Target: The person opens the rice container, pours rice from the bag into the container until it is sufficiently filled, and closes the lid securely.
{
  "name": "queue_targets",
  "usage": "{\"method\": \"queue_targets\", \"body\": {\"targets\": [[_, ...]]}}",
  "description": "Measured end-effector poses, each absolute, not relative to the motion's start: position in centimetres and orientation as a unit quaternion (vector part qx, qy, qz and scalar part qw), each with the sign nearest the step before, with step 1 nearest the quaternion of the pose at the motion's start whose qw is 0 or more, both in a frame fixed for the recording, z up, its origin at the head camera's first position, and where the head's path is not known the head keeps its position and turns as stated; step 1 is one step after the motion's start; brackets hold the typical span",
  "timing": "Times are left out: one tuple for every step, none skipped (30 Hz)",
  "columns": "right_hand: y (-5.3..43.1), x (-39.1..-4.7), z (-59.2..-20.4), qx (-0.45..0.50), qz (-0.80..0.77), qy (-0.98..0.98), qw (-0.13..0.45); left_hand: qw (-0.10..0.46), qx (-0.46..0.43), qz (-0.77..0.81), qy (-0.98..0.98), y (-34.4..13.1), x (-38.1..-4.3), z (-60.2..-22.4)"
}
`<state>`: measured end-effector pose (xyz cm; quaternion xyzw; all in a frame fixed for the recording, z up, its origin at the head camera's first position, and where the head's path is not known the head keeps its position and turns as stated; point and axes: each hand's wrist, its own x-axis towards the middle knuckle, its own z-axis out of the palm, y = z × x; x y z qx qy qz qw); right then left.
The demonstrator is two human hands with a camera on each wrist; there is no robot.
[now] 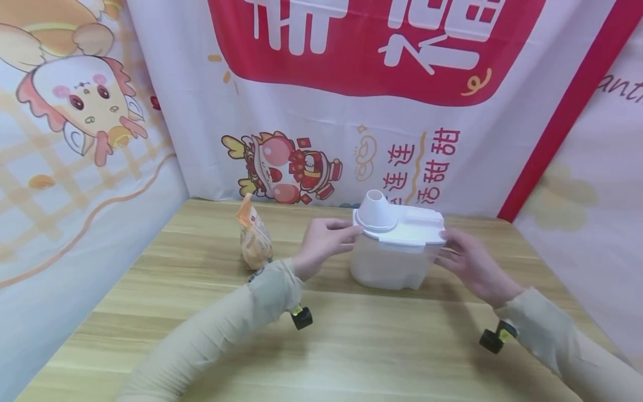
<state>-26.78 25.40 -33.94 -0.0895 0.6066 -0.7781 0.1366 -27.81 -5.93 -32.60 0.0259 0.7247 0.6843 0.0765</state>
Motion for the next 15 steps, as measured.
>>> {"method": "queue_targets", "body": {"targets": [[25.2, -26.7, -33.9, -0.092, -0.774, 0.612, 0.136, 0.077, 0.028, 0.688, 0.721, -6.1, -27.7, -32.6], [25.0, -26.7, -33.9, -0.094, -0.770, 0.616, 0.136, 0.077, 0.029, 0.691, 0.718, -6.3, -27.7, -32.7], [24.8, -26.6, -33.8, -0.093, -0.769, 0.618, 0.136, 0.078, 0.029, 0.695, 0.714, -6.5, -27.6, -32.8], [24.7, -26.5, -33.8, -0.092, -0.767, 0.620, 0.137, 0.079, 0.028, 0.698, 0.711, -6.7, -27.6, -32.9], [24.5, -26.4, -33.8, -0.092, -0.766, 0.622, 0.136, 0.080, 0.027, 0.699, 0.710, -6.9, -27.5, -33.0], [24.4, -26.4, -33.8, -0.090, -0.764, 0.624, 0.136, 0.081, 0.026, 0.699, 0.710, -7.0, -27.4, -33.0], [24.2, -26.3, -33.8, -0.086, -0.763, 0.625, 0.136, 0.081, 0.024, 0.697, 0.712, -7.2, -27.3, -33.0], [24.1, -26.3, -33.8, -0.081, -0.763, 0.626, 0.137, 0.080, 0.023, 0.696, 0.713, -7.3, -27.2, -33.0], [23.9, -26.2, -33.8, -0.076, -0.762, 0.628, 0.136, 0.079, 0.023, 0.694, 0.715, -7.4, -27.0, -32.9], [23.7, -26.2, -33.8, -0.070, -0.762, 0.630, 0.136, 0.077, 0.022, 0.694, 0.716, -7.5, -26.9, -32.9], [23.6, -26.2, -33.7, -0.064, -0.761, 0.632, 0.136, 0.077, 0.022, 0.694, 0.716, -7.6, -26.7, -32.8], [23.4, -26.1, -33.7, -0.057, -0.760, 0.632, 0.136, 0.075, 0.021, 0.695, 0.715, -7.7, -26.6, -32.7], [23.3, -26.0, -33.6, -0.050, -0.761, 0.632, 0.136, 0.074, 0.021, 0.697, 0.713, -7.9, -26.4, -32.7], [23.1, -26.0, -33.6, -0.046, -0.761, 0.633, 0.137, 0.074, 0.022, 0.699, 0.711, -8.0, -26.3, -32.6], [23.0, -25.9, -33.5, -0.042, -0.760, 0.633, 0.138, 0.074, 0.021, 0.701, 0.709, -8.1, -26.2, -32.6]]}}
